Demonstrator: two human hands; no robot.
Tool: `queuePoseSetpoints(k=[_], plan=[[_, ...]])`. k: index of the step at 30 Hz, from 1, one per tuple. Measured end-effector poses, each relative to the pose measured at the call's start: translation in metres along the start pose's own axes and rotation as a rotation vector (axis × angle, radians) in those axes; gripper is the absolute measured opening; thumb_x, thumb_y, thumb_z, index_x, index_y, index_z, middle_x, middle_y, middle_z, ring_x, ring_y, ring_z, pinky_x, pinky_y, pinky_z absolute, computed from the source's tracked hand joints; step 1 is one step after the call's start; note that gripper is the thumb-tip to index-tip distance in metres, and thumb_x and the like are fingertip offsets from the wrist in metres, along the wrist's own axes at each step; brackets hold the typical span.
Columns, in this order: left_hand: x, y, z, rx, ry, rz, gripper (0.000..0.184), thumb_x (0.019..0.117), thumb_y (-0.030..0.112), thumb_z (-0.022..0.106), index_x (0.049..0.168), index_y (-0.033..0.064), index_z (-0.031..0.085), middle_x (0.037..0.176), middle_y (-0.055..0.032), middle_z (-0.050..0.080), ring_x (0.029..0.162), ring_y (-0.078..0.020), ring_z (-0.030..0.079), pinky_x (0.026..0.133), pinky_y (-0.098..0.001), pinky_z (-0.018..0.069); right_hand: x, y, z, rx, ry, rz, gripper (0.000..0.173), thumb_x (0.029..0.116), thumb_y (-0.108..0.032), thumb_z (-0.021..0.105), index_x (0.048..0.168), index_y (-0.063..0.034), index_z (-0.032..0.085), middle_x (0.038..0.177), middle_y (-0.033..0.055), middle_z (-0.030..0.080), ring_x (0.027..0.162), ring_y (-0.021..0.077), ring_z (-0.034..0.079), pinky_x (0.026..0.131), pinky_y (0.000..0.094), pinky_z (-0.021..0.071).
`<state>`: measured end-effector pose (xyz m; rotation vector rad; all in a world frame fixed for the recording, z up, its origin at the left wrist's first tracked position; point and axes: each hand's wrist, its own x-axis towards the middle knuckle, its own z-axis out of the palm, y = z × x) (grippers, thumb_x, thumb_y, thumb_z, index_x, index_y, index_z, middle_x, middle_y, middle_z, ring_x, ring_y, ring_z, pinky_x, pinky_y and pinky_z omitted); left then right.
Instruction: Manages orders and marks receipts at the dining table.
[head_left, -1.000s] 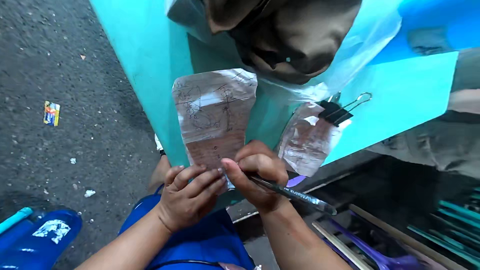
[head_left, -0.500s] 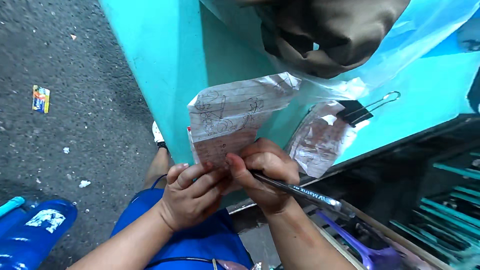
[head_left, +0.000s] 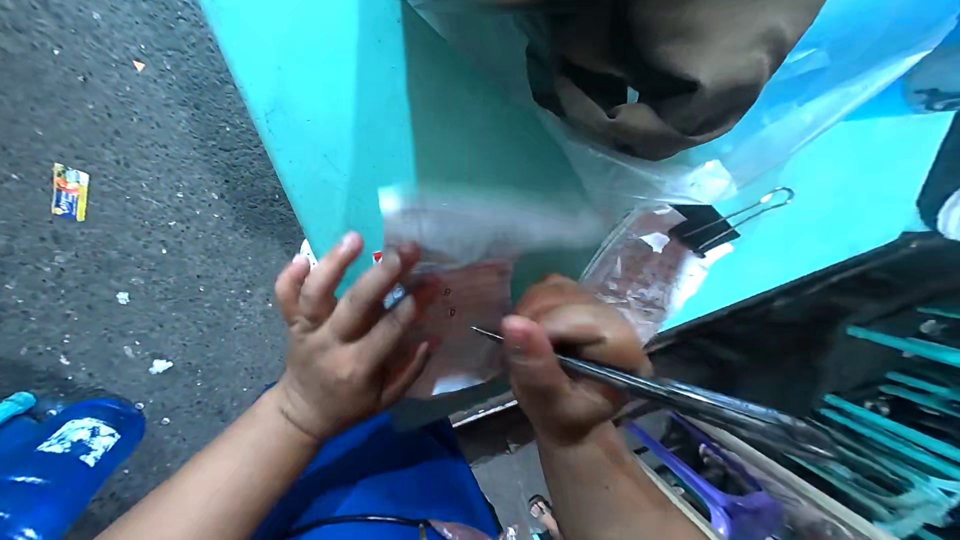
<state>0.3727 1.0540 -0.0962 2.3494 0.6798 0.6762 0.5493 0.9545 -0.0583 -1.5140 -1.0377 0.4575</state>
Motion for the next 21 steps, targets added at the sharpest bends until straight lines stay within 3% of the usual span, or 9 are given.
queuePoseSetpoints(k=[2, 4, 21], plan=[[0.008, -0.007, 0.005, 0.007, -0.026, -0.021, 0.044, 0.0986, 0.048, 0.058, 0.132, 0.0201, 0.066, 0.155, -0.0071, 0.049, 0.153, -0.0322, 0.027, 0.122, -0.0572, 0.012, -0.002, 0.009, 0.004, -0.016, -0.019, -0.006, 0.027, 0.0966, -0.019, 0.07, 0.074, -0.0113, 0.057, 0.069, -0.003, 0.059, 0.068, 0.0056, 0.06, 0.065, 0.0206, 0.0513], [0.008, -0.009, 0.01, -0.03, -0.028, -0.048, 0.047, 0.0978, 0.05, 0.059, 0.135, 0.0213, 0.064, 0.157, -0.0073, 0.047, 0.153, -0.0338, 0.025, 0.122, -0.0606, 0.0118, -0.003, 0.014, 0.006, -0.031, -0.026, -0.016, 0.029, 0.0959, -0.018, 0.071, 0.072, -0.0103, 0.056, 0.068, -0.0014, 0.058, 0.067, 0.0073, 0.059, 0.064, 0.0209, 0.051], [0.008, -0.009, 0.013, -0.079, 0.008, -0.079, 0.046, 0.0949, 0.047, 0.063, 0.133, 0.0217, 0.065, 0.155, -0.0064, 0.048, 0.153, -0.0309, 0.026, 0.123, -0.0583, 0.0113, -0.003, 0.019, 0.008, -0.127, -0.105, -0.135, 0.03, 0.096, -0.013, 0.069, 0.071, -0.0089, 0.054, 0.067, 0.0009, 0.056, 0.066, 0.0088, 0.058, 0.061, 0.0212, 0.0498]])
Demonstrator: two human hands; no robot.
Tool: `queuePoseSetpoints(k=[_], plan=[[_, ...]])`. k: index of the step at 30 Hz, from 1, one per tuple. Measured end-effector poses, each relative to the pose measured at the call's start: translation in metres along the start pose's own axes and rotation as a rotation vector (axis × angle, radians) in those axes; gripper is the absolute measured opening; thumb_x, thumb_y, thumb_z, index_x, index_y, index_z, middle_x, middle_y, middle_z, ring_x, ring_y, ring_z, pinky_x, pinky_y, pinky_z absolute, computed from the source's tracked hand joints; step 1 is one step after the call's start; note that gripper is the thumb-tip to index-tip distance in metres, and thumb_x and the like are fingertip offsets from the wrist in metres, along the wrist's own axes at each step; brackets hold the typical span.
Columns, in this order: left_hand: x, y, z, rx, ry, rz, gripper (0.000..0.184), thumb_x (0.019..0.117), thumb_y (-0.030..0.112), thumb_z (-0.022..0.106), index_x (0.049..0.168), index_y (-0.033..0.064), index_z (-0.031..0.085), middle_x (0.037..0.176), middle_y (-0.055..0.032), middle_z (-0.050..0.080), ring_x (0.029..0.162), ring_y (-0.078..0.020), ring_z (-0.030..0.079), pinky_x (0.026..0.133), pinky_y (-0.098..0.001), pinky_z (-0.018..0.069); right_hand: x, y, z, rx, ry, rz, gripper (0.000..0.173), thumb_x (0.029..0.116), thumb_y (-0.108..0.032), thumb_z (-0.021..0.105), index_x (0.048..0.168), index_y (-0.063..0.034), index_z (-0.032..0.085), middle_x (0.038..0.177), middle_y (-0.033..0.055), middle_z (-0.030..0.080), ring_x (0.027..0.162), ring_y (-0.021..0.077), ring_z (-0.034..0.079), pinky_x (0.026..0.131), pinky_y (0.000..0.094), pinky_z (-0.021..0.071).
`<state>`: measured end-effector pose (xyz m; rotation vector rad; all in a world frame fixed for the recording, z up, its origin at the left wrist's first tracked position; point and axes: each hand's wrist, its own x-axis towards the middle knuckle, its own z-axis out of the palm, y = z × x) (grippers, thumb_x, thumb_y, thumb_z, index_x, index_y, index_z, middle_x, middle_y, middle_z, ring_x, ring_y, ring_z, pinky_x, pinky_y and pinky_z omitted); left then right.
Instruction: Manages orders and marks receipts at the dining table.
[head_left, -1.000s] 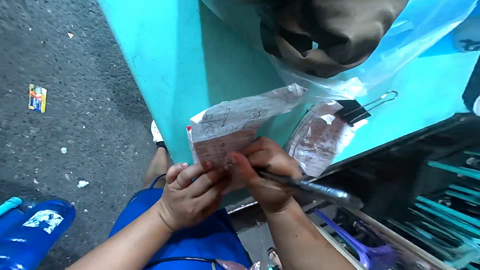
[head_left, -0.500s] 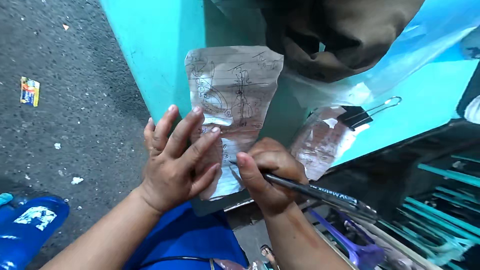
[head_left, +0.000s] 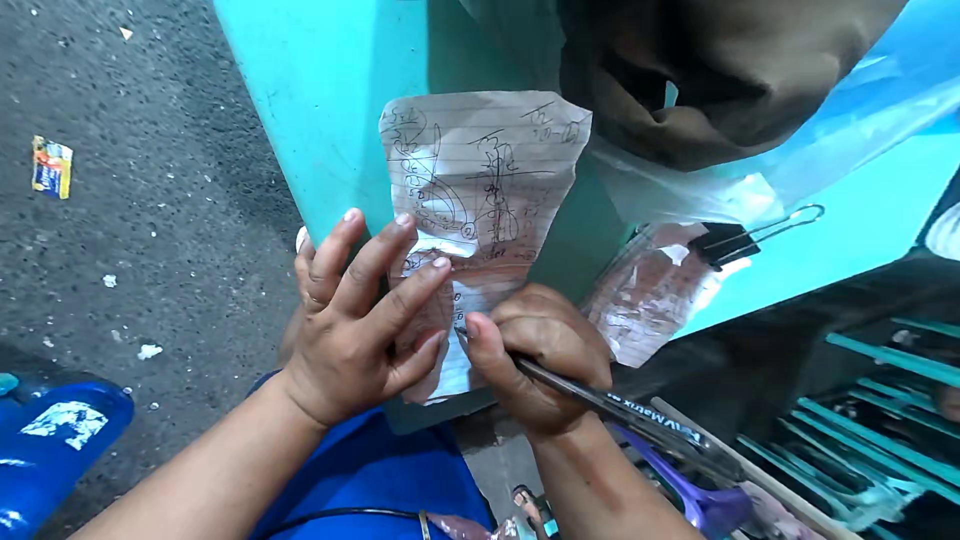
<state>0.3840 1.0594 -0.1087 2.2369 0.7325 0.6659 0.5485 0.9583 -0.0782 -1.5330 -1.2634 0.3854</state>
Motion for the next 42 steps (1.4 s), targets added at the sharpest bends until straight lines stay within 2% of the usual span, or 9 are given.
queuePoseSetpoints(k=[11, 15, 21, 26, 31, 37, 42], plan=[[-0.0017, -0.0004, 0.0015, -0.007, 0.007, -0.001, 0.046, 0.095, 0.047, 0.063, 0.135, 0.0238, 0.064, 0.156, -0.0045, 0.047, 0.154, -0.0301, 0.025, 0.123, -0.0607, 0.0104, 0.0001, -0.0017, -0.0003, -0.024, -0.008, 0.012, 0.031, 0.0961, -0.013, 0.067, 0.069, -0.0091, 0.052, 0.066, 0.0011, 0.054, 0.064, 0.0092, 0.056, 0.06, 0.0213, 0.0481], [-0.0017, -0.0006, 0.0015, -0.012, 0.007, -0.001, 0.047, 0.0947, 0.048, 0.063, 0.135, 0.0241, 0.064, 0.156, -0.0041, 0.047, 0.154, -0.0295, 0.024, 0.124, -0.0604, 0.0098, -0.0012, -0.0034, 0.0028, 0.012, 0.081, 0.104, 0.03, 0.0948, -0.013, 0.069, 0.069, -0.0113, 0.053, 0.067, -0.0018, 0.057, 0.067, 0.0057, 0.059, 0.062, 0.0181, 0.0504], [-0.0019, -0.0001, 0.0016, -0.013, 0.007, 0.001, 0.046, 0.095, 0.047, 0.062, 0.135, 0.0242, 0.064, 0.156, -0.0037, 0.047, 0.154, -0.0288, 0.025, 0.124, -0.0598, 0.0091, -0.0037, -0.0025, 0.0025, -0.075, 0.083, 0.064, 0.028, 0.0966, -0.013, 0.066, 0.073, -0.0119, 0.052, 0.071, -0.0013, 0.053, 0.069, 0.0061, 0.057, 0.062, 0.018, 0.0487], [-0.0021, -0.0007, 0.0023, -0.02, 0.01, 0.001, 0.046, 0.0949, 0.048, 0.063, 0.135, 0.024, 0.064, 0.157, -0.0034, 0.046, 0.154, -0.0288, 0.023, 0.124, -0.0585, 0.0086, -0.0017, -0.0027, 0.0025, -0.043, 0.063, 0.055, 0.029, 0.0962, -0.013, 0.068, 0.071, -0.0099, 0.054, 0.068, -0.0003, 0.057, 0.067, 0.007, 0.059, 0.062, 0.0197, 0.0499], [-0.0014, -0.0007, 0.0022, -0.024, 0.009, 0.009, 0.046, 0.0953, 0.047, 0.062, 0.134, 0.0225, 0.064, 0.156, -0.0048, 0.047, 0.154, -0.0292, 0.024, 0.124, -0.0568, 0.0104, -0.0023, -0.0021, 0.0022, -0.05, 0.063, 0.052, 0.03, 0.095, -0.011, 0.066, 0.069, -0.0104, 0.052, 0.067, -0.0002, 0.053, 0.066, 0.0071, 0.057, 0.06, 0.0186, 0.0482], [-0.0015, -0.0007, 0.0021, -0.012, 0.012, 0.009, 0.046, 0.0952, 0.048, 0.062, 0.134, 0.0229, 0.064, 0.157, -0.0045, 0.047, 0.154, -0.0289, 0.024, 0.124, -0.0562, 0.0109, 0.002, -0.0047, -0.0016, 0.091, 0.079, 0.195, 0.028, 0.093, -0.011, 0.071, 0.069, -0.0105, 0.057, 0.067, -0.0027, 0.06, 0.067, 0.0052, 0.061, 0.062, 0.0186, 0.0507], [-0.002, -0.0007, 0.0027, -0.018, 0.02, 0.0, 0.046, 0.0951, 0.048, 0.063, 0.134, 0.0237, 0.064, 0.156, -0.0038, 0.047, 0.154, -0.0295, 0.024, 0.124, -0.0586, 0.0096, 0.0011, -0.0044, 0.0013, 0.055, 0.079, 0.164, 0.029, 0.0916, -0.01, 0.07, 0.067, -0.0105, 0.055, 0.066, -0.0024, 0.058, 0.066, 0.0057, 0.059, 0.06, 0.0184, 0.0498]])
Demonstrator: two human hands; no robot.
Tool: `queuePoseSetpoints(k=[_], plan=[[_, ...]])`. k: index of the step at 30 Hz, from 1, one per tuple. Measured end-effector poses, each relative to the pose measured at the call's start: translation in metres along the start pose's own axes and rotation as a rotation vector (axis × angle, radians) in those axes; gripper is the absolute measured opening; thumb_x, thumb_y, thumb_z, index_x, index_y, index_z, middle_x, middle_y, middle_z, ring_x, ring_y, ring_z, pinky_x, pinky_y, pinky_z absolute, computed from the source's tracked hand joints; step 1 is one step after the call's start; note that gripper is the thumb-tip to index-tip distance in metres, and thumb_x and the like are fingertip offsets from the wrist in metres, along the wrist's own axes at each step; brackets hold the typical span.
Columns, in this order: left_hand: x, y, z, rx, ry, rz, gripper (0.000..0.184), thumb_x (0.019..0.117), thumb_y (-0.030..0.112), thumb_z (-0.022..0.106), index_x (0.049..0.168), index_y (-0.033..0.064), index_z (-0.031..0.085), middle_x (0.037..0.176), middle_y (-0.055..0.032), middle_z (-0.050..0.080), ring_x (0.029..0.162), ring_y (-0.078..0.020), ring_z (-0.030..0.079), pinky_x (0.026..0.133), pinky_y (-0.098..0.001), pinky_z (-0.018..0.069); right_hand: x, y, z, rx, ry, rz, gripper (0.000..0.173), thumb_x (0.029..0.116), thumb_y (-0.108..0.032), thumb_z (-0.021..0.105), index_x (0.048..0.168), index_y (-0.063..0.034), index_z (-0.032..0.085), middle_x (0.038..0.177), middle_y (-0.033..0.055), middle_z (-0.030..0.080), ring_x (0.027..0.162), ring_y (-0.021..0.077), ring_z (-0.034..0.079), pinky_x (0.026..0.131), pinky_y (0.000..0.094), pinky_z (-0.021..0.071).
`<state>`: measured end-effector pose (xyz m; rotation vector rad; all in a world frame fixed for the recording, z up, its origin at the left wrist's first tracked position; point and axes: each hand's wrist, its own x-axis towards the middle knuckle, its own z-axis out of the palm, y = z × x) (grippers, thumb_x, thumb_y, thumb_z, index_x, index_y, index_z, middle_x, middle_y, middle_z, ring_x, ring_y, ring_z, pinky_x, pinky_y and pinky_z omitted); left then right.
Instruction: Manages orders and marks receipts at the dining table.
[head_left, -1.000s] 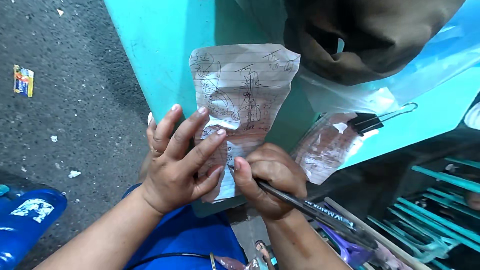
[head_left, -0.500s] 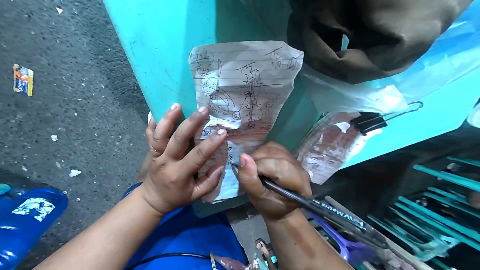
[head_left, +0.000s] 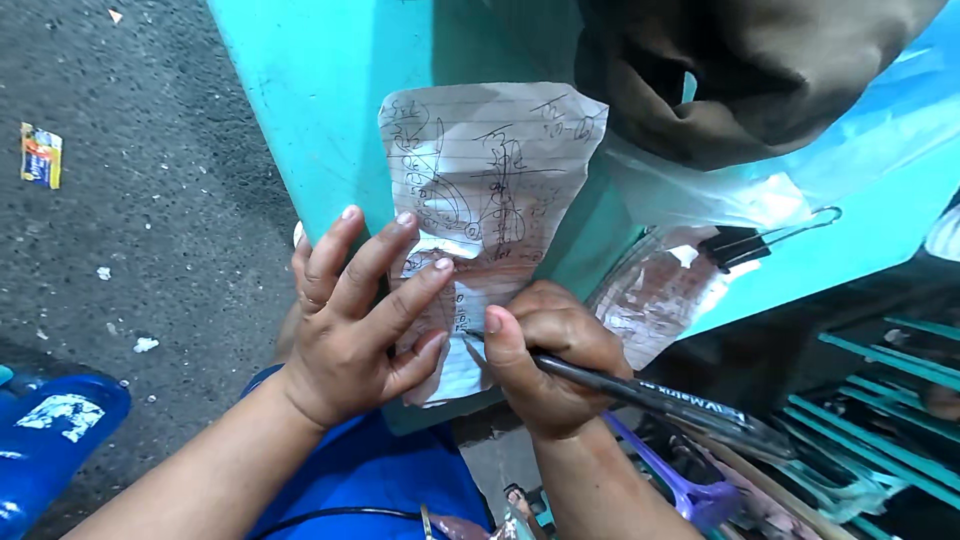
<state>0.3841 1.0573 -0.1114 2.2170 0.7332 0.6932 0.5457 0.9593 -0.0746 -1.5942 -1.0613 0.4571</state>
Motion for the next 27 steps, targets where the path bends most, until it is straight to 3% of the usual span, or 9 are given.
queuePoseSetpoints(k=[11, 18, 20, 24, 27], plan=[[0.001, 0.0, 0.001, 0.002, 0.013, -0.001, 0.046, 0.0949, 0.048, 0.062, 0.133, 0.0225, 0.065, 0.155, -0.0055, 0.048, 0.154, -0.0299, 0.025, 0.124, -0.0572, 0.0127, 0.0, 0.001, 0.0, -0.084, -0.08, -0.108, 0.03, 0.0947, -0.012, 0.068, 0.068, -0.01, 0.053, 0.066, -0.0006, 0.056, 0.065, 0.007, 0.057, 0.061, 0.0195, 0.0481], [0.001, 0.0, 0.001, -0.003, 0.008, 0.004, 0.046, 0.0949, 0.048, 0.062, 0.133, 0.0224, 0.064, 0.155, -0.0055, 0.048, 0.153, -0.0292, 0.026, 0.124, -0.0557, 0.0119, 0.0, 0.001, 0.0, -0.069, -0.067, -0.077, 0.03, 0.094, -0.013, 0.069, 0.068, -0.0103, 0.053, 0.066, -0.0013, 0.057, 0.066, 0.0063, 0.059, 0.061, 0.0189, 0.0489], [0.001, 0.0, 0.0, -0.005, 0.006, 0.005, 0.046, 0.0949, 0.048, 0.062, 0.133, 0.0228, 0.065, 0.155, -0.0058, 0.048, 0.153, -0.0298, 0.026, 0.124, -0.0557, 0.0123, 0.003, -0.002, -0.004, 0.046, -0.06, 0.005, 0.027, 0.096, -0.015, 0.069, 0.072, -0.0116, 0.057, 0.068, -0.0036, 0.058, 0.067, 0.0042, 0.06, 0.062, 0.0179, 0.0505], [0.001, -0.001, 0.002, -0.011, 0.006, 0.003, 0.046, 0.0954, 0.048, 0.061, 0.134, 0.0229, 0.064, 0.156, -0.0051, 0.047, 0.154, -0.0289, 0.025, 0.124, -0.0556, 0.0113, 0.006, -0.015, -0.014, 0.125, -0.044, 0.064, 0.022, 0.1015, -0.039, 0.064, 0.092, -0.0197, 0.062, 0.077, -0.0114, 0.058, 0.071, -0.0024, 0.056, 0.064, 0.0129, 0.0469], [0.001, -0.001, 0.002, -0.024, 0.014, 0.001, 0.045, 0.0959, 0.048, 0.06, 0.133, 0.0224, 0.064, 0.156, -0.0047, 0.047, 0.153, -0.0281, 0.025, 0.125, -0.0551, 0.0109, -0.001, -0.016, -0.011, 0.05, -0.021, 0.044, 0.019, 0.1023, -0.037, 0.064, 0.095, -0.0195, 0.062, 0.081, -0.0104, 0.06, 0.075, -0.0016, 0.059, 0.066, 0.0132, 0.049]])
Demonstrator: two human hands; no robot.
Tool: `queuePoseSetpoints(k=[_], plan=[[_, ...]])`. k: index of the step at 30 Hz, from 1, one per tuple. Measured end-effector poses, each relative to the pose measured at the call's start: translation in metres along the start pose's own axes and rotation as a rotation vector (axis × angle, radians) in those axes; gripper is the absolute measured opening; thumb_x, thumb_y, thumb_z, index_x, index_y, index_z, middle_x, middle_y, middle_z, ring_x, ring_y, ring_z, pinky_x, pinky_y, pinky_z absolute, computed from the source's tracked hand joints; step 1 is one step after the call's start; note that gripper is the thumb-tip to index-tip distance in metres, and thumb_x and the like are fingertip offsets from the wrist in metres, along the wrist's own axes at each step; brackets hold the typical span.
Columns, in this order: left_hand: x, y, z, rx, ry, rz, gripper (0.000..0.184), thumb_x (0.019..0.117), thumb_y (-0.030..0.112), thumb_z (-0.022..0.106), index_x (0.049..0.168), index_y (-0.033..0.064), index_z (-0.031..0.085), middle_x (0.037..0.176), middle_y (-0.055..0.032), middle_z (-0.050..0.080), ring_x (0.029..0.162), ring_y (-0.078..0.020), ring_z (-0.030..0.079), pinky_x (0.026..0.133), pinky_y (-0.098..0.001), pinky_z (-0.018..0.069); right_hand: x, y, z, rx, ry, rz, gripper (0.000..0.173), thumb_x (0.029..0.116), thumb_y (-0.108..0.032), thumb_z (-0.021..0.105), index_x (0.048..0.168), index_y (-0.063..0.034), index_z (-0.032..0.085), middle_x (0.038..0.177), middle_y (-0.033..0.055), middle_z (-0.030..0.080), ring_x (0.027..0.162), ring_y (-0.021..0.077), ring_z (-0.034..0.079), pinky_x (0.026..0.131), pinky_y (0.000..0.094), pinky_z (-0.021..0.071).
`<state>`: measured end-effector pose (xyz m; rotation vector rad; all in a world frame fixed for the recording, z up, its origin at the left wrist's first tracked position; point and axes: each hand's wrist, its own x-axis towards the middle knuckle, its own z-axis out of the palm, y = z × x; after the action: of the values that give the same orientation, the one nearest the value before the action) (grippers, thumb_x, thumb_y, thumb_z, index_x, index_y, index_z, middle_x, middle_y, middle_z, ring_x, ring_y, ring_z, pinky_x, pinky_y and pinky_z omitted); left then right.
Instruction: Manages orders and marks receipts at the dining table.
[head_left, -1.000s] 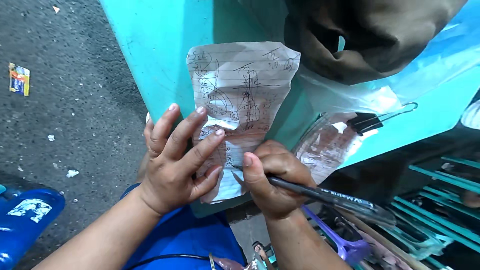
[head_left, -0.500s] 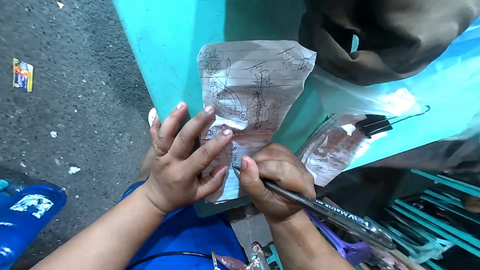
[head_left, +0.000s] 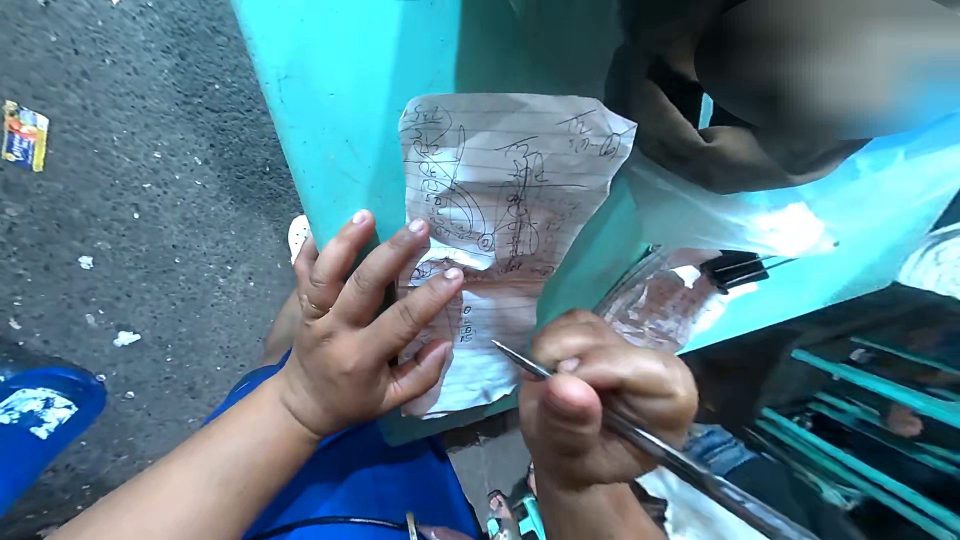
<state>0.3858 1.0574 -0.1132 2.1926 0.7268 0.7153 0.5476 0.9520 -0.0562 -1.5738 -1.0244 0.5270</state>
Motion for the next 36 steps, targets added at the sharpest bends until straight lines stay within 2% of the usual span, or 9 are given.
queuePoseSetpoints(k=[3, 5, 13, 22, 27, 36], plan=[[0.0, 0.0, 0.0, -0.01, -0.004, -0.01, 0.046, 0.0949, 0.048, 0.061, 0.134, 0.0243, 0.065, 0.157, -0.0021, 0.046, 0.154, -0.0262, 0.024, 0.125, -0.0547, 0.0106, -0.006, 0.01, 0.006, -0.037, 0.022, 0.002, 0.023, 0.1006, -0.027, 0.067, 0.083, -0.0164, 0.058, 0.074, -0.0067, 0.06, 0.068, 0.0023, 0.061, 0.061, 0.0163, 0.0526], [0.0, 0.0, 0.0, -0.005, 0.0, -0.014, 0.046, 0.094, 0.047, 0.062, 0.134, 0.025, 0.065, 0.157, -0.0008, 0.045, 0.154, -0.0256, 0.025, 0.125, -0.055, 0.0116, -0.007, 0.013, 0.008, -0.051, 0.028, -0.02, 0.026, 0.0994, -0.021, 0.068, 0.077, -0.0147, 0.055, 0.071, -0.0046, 0.059, 0.066, 0.0043, 0.06, 0.06, 0.0176, 0.0516], [0.0, 0.0, 0.002, -0.001, 0.015, -0.007, 0.046, 0.0928, 0.046, 0.064, 0.134, 0.0245, 0.064, 0.157, -0.0002, 0.046, 0.153, -0.025, 0.025, 0.125, -0.0544, 0.0123, -0.006, 0.016, 0.01, -0.12, 0.017, -0.089, 0.026, 0.0946, -0.011, 0.069, 0.075, -0.0132, 0.051, 0.068, -0.0028, 0.055, 0.065, 0.0056, 0.057, 0.06, 0.0186, 0.0492], [-0.001, 0.0, 0.002, -0.013, 0.022, -0.016, 0.045, 0.0927, 0.046, 0.064, 0.131, 0.023, 0.066, 0.155, -0.0018, 0.048, 0.152, -0.0256, 0.027, 0.124, -0.0538, 0.0137, -0.007, 0.016, 0.011, -0.143, 0.006, -0.088, 0.026, 0.0951, -0.012, 0.069, 0.076, -0.0133, 0.051, 0.07, -0.0027, 0.056, 0.066, 0.0057, 0.058, 0.06, 0.0184, 0.0496], [-0.001, 0.0, 0.002, -0.009, 0.022, -0.015, 0.046, 0.0929, 0.047, 0.063, 0.132, 0.0232, 0.066, 0.156, -0.0013, 0.047, 0.153, -0.0257, 0.026, 0.124, -0.0544, 0.0129, -0.007, 0.015, 0.012, -0.203, 0.013, -0.113, 0.03, 0.0959, -0.01, 0.067, 0.072, -0.0132, 0.048, 0.066, -0.002, 0.051, 0.063, 0.006, 0.054, 0.058, 0.0186, 0.0471], [-0.001, 0.0, 0.002, -0.015, 0.026, -0.013, 0.045, 0.093, 0.046, 0.064, 0.132, 0.0232, 0.066, 0.156, -0.0015, 0.047, 0.153, -0.0258, 0.026, 0.124, -0.0549, 0.0124, -0.006, 0.015, 0.011, -0.166, -0.021, -0.106, 0.03, 0.0946, -0.01, 0.068, 0.071, -0.0117, 0.05, 0.065, -0.0016, 0.053, 0.062, 0.0067, 0.055, 0.057, 0.0189, 0.0475]])
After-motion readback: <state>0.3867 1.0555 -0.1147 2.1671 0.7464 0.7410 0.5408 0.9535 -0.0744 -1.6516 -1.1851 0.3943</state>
